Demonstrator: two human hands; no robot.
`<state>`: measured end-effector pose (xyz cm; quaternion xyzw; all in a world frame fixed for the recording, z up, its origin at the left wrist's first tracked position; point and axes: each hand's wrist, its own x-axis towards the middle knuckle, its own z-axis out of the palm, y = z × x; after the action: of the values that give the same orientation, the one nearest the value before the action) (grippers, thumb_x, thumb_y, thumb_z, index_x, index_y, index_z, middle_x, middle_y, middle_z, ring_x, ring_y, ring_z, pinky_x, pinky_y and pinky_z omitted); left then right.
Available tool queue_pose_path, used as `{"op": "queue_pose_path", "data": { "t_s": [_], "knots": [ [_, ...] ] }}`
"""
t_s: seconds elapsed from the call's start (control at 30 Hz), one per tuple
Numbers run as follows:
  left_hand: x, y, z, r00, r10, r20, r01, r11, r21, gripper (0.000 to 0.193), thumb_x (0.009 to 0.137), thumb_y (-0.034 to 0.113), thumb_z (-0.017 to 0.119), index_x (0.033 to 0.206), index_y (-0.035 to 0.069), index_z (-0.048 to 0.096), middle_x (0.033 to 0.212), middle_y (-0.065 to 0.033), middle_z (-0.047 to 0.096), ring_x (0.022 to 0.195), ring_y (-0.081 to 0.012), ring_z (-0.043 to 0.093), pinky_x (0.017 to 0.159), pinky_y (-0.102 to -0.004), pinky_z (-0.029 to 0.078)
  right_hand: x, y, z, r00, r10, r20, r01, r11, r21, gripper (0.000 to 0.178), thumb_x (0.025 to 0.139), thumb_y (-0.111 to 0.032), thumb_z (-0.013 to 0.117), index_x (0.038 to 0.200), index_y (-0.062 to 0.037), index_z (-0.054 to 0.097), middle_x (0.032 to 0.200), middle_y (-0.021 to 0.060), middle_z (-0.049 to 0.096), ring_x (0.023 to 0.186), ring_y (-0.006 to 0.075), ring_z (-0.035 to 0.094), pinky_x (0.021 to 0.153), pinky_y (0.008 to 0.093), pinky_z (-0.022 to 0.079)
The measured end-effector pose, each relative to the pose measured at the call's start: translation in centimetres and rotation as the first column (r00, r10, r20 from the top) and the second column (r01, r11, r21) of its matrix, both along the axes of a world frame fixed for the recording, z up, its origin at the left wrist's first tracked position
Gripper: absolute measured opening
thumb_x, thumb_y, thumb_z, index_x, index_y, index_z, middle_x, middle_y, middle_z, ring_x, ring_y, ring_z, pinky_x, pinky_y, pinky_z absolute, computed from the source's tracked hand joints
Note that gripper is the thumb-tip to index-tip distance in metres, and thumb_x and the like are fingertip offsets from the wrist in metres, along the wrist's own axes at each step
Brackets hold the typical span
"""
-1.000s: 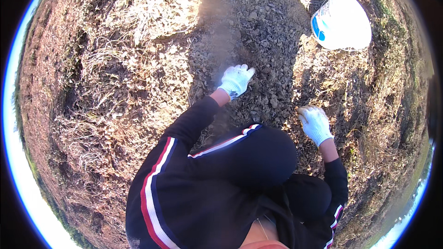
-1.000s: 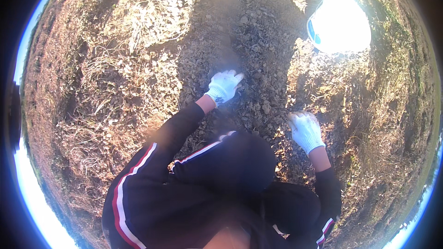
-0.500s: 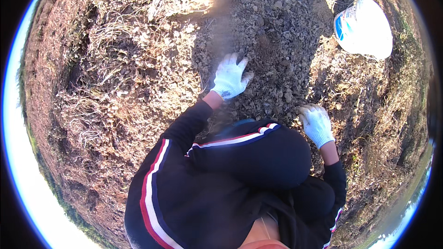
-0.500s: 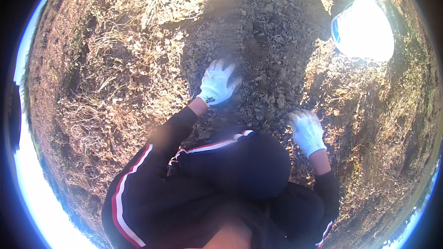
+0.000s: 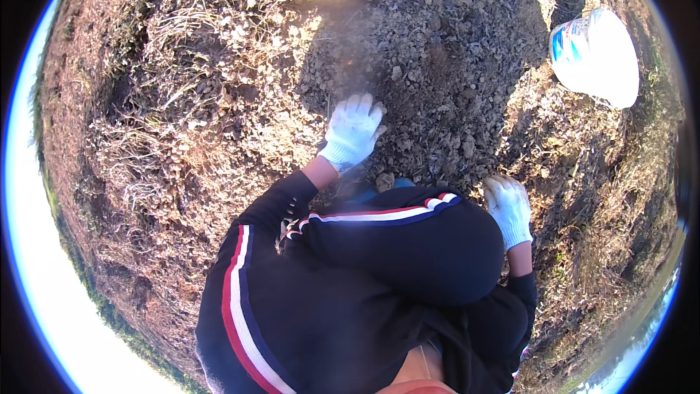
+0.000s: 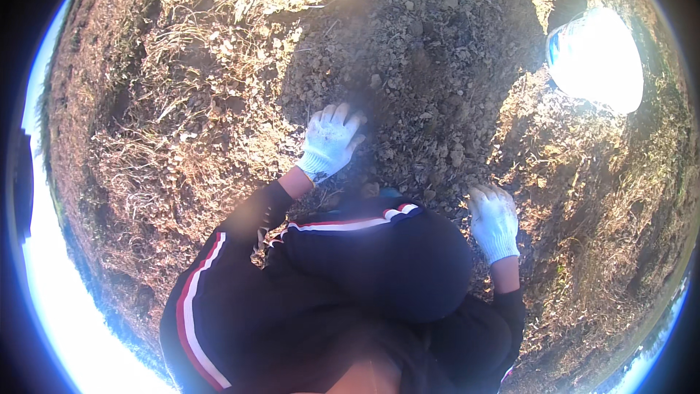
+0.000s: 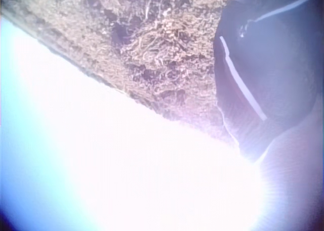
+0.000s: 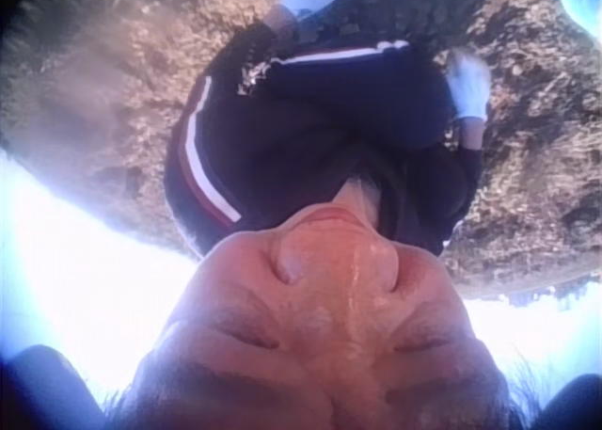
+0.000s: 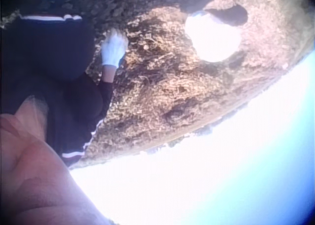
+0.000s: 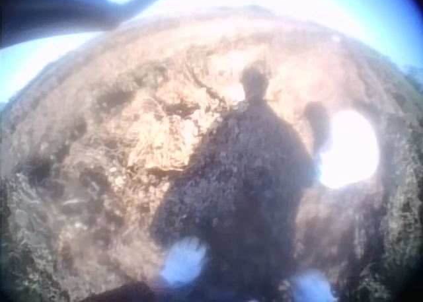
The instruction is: The person walks along a dirt path in a field, carrying a white bucket. They repeatedly squat, pick up small rocks and debris from the ground with gloved hands, and place them into the bucket. The person continues this process along the path, occasionally moving the bucket to a new spot.
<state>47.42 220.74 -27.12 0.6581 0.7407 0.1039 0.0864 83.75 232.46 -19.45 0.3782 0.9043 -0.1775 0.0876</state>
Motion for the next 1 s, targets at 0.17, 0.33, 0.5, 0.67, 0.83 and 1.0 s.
{"op": "queue_pose_path", "data": {
  "t_s": [0.17, 0.33, 0.5, 0.67, 0.83, 1.0],
  "knots": [
    [1.6, 3.6, -3.4, 0.995, -0.008, 0.095, 0.008, 1.000, 0.003, 0.060, 0.083, 0.040, 0.073, 0.129, 0.005, 0.056, 0.127, -0.0159, 0.058, 0.123, -0.0357, 0.052, 0.103, -0.0486, 0.043, 0.0, -0.6, -0.3, 1.000, 0.017, 0.010, -0.017, 0.999, -0.027, 0.023, 0.092, -0.020, 0.067, 0.111, -0.0084, 0.071, 0.120, 0.0114, 0.071, 0.120, 0.0340, 0.062, 0.108, 0.0475, 0.045],
    [0.5, -2.1, -3.2, 0.974, -0.226, 0.035, 0.226, 0.974, -0.016, 0.029, 0.085, 0.035, 0.070, 0.096, 0.009, 0.062, 0.101, -0.0094, 0.061, 0.106, -0.0283, 0.057, 0.088, -0.0437, 0.048, 0.7, -0.9, 0.2, 1.000, -0.012, 0.024, 0.013, 0.998, -0.062, 0.025, 0.092, -0.021, 0.066, 0.113, -0.0087, 0.070, 0.121, 0.0125, 0.071, 0.121, 0.0344, 0.062, 0.108, 0.0475, 0.045],
    [-1.5, -6.7, -0.8, 0.997, -0.072, -0.015, 0.064, 0.951, -0.303, 0.026, 0.081, 0.029, 0.073, 0.096, 0.010, 0.064, 0.097, -0.0092, 0.062, 0.101, -0.0288, 0.058, 0.087, -0.0444, 0.046, 0.6, -1.4, 0.4, 0.998, -0.058, 0.013, 0.059, 0.993, -0.098, 0.023, 0.092, -0.020, 0.065, 0.111, -0.0073, 0.071, 0.119, 0.0141, 0.072, 0.120, 0.0345, 0.063, 0.107, 0.0463, 0.046],
    [-3.3, -2.3, 0.7, 0.984, 0.181, 0.000, -0.181, 0.984, -0.002, 0.057, 0.079, 0.025, 0.077, 0.131, 0.010, 0.057, 0.119, -0.0124, 0.059, 0.118, -0.0342, 0.054, 0.099, -0.0486, 0.042, 0.6, -1.5, 0.0, 0.996, -0.085, -0.014, 0.083, 0.987, -0.139, 0.023, 0.092, -0.020, 0.066, 0.110, -0.0080, 0.072, 0.118, 0.0130, 0.072, 0.119, 0.0324, 0.064, 0.106, 0.0456, 0.046],
    [-3.2, -0.6, -1.9, 0.980, 0.198, -0.012, -0.198, 0.979, 0.040, 0.050, 0.079, 0.030, 0.078, 0.122, 0.014, 0.061, 0.118, -0.0125, 0.056, 0.117, -0.0347, 0.052, 0.096, -0.0487, 0.042, 0.8, -1.7, -1.2, 0.998, -0.007, -0.055, 0.000, 0.991, -0.136, 0.025, 0.092, -0.022, 0.067, 0.113, -0.0085, 0.072, 0.119, 0.0129, 0.072, 0.121, 0.0343, 0.063, 0.107, 0.0467, 0.045],
    [-2.0, -4.0, -2.3, 0.997, -0.022, -0.068, 0.013, 0.991, -0.134, 0.033, 0.083, 0.029, 0.074, 0.111, 0.016, 0.064, 0.108, -0.0092, 0.057, 0.105, -0.0316, 0.057, 0.087, -0.0469, 0.047, 0.9, -2.0, 0.3, 0.993, -0.113, -0.033, 0.103, 0.970, -0.221, 0.027, 0.093, -0.023, 0.064, 0.113, -0.0060, 0.072, 0.121, 0.0152, 0.071, 0.121, 0.0366, 0.062, 0.108, 0.0479, 0.044]
  ]
}}
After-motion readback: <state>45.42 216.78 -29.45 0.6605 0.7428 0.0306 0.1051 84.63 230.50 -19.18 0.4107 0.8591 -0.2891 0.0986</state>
